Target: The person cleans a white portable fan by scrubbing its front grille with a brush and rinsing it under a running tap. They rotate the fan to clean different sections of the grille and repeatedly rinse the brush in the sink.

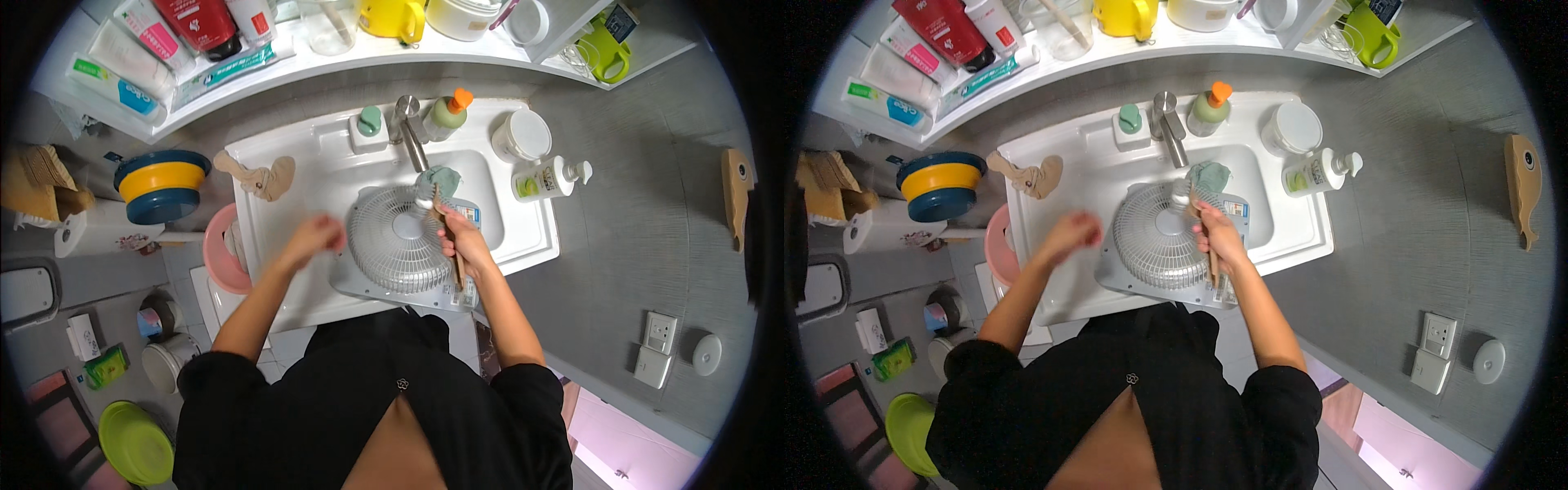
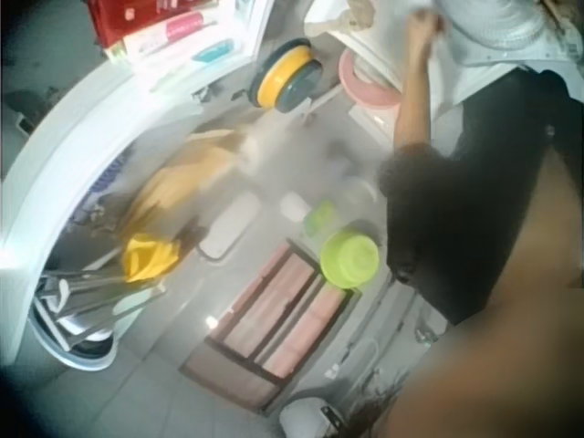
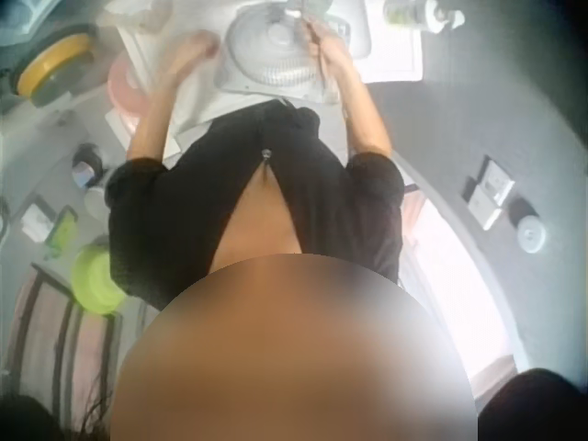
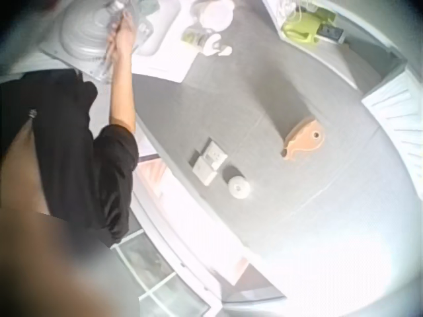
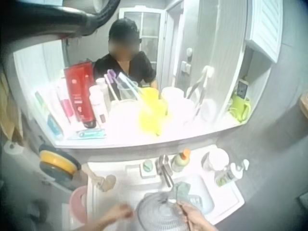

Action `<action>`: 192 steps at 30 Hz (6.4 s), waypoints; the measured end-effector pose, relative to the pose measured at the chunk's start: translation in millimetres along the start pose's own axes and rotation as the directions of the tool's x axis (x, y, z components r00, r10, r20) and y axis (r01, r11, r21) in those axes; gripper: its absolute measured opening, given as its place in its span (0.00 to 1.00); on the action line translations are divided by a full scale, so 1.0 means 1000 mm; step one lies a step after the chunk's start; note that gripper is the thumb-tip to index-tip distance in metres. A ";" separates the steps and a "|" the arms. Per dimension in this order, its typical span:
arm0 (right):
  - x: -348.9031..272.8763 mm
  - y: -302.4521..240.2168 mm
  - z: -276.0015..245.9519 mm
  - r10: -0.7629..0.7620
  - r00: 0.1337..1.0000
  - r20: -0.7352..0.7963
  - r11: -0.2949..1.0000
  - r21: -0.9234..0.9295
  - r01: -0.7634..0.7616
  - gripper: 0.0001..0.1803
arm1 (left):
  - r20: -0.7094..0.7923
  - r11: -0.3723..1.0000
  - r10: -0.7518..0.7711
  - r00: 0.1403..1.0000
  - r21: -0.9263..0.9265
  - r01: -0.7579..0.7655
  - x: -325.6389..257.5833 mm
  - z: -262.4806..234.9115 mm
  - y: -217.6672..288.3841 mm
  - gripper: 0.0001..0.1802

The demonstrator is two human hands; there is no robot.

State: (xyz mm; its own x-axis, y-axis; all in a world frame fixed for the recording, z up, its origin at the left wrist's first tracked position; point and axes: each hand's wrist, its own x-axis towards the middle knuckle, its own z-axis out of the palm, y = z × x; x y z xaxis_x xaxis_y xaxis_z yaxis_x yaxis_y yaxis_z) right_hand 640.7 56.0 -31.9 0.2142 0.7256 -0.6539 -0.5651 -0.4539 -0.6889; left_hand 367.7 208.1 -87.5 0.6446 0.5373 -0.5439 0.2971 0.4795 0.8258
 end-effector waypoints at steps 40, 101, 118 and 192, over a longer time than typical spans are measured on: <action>0.118 0.036 0.020 -0.088 0.799 0.594 0.408 -0.710 0.573 0.23 | -0.715 0.500 -0.479 0.508 -0.699 -0.512 0.012 0.146 -0.129 0.29; 0.113 0.043 0.072 0.054 0.900 0.432 0.292 -0.869 0.400 0.24 | -0.864 0.806 -0.423 0.273 -0.496 -0.322 0.045 0.165 -0.174 0.30; 0.144 0.035 0.093 -0.095 0.982 0.165 0.150 -0.973 0.178 0.25 | -0.817 0.761 -0.469 0.335 -0.566 -0.317 0.021 0.162 -0.150 0.29; 0.086 0.027 0.118 0.204 0.802 0.561 0.057 -0.825 0.562 0.26 | -0.582 0.304 -0.596 0.553 -0.801 -0.516 0.009 0.168 -0.116 0.29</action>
State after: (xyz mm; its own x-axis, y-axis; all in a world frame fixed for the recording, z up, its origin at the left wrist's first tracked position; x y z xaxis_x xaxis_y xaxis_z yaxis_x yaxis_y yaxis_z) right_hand 549.9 166.9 -70.1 -0.3905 0.7796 -0.4896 0.7453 -0.0445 -0.6652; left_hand 457.3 41.4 -163.2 -0.2307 0.4155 -0.8798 -0.8063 0.4245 0.4119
